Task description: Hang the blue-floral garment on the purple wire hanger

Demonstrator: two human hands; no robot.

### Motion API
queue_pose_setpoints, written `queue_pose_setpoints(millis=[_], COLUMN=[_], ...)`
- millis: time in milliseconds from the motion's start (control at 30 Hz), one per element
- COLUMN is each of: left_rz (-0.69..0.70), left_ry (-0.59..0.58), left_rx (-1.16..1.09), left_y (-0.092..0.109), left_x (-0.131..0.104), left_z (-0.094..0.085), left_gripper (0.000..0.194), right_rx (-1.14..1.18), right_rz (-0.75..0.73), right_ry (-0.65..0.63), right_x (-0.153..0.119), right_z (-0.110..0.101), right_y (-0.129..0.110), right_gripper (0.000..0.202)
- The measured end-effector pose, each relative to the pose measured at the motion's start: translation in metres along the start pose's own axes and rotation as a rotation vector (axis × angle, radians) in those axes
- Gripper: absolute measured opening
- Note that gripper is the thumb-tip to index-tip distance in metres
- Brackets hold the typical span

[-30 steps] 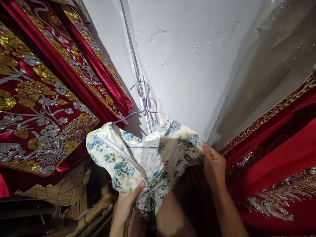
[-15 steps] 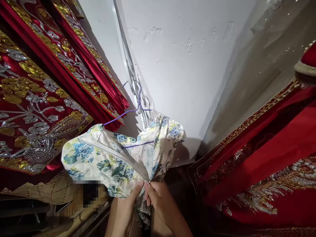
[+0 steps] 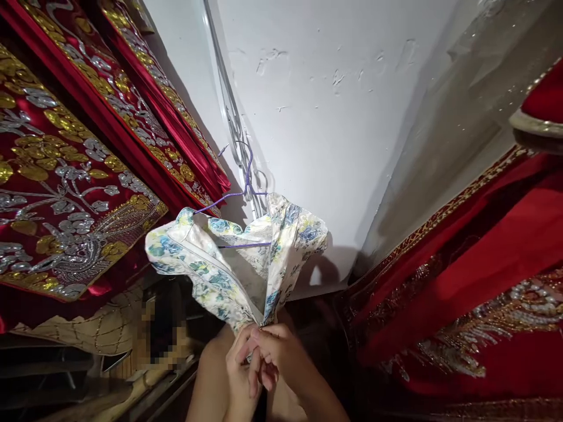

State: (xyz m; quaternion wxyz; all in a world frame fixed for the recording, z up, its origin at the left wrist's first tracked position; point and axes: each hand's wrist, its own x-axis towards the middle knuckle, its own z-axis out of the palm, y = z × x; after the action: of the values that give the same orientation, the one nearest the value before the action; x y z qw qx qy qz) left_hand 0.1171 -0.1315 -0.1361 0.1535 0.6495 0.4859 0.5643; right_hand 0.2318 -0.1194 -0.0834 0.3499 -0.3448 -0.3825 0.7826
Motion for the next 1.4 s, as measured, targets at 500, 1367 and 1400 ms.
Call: queue_pose_setpoints(millis=[500, 1367, 1400], left_rz=[0.170, 0.230, 0.178], left_ry=[-0.583, 0.457, 0.529], left_rx=[0.423, 0.011, -0.052], left_y=[0.011, 0.075, 0.066], left_x=[0.008, 0.218, 0.223], left_z=[0.002, -0.086, -0.096], left_gripper=[0.024, 0.018, 0.019], right_rx=[-0.138, -0.673, -0.642], right_rz=[-0.401, -0.365, -0.334], right_ry=[0.029, -0.053, -0.108], right_x=[0.028, 0.071, 0.069], right_z=[0.009, 0.001, -0.002], right_y=[-0.184, -0.106, -0.098], right_gripper=[0.037, 0.054, 0.056])
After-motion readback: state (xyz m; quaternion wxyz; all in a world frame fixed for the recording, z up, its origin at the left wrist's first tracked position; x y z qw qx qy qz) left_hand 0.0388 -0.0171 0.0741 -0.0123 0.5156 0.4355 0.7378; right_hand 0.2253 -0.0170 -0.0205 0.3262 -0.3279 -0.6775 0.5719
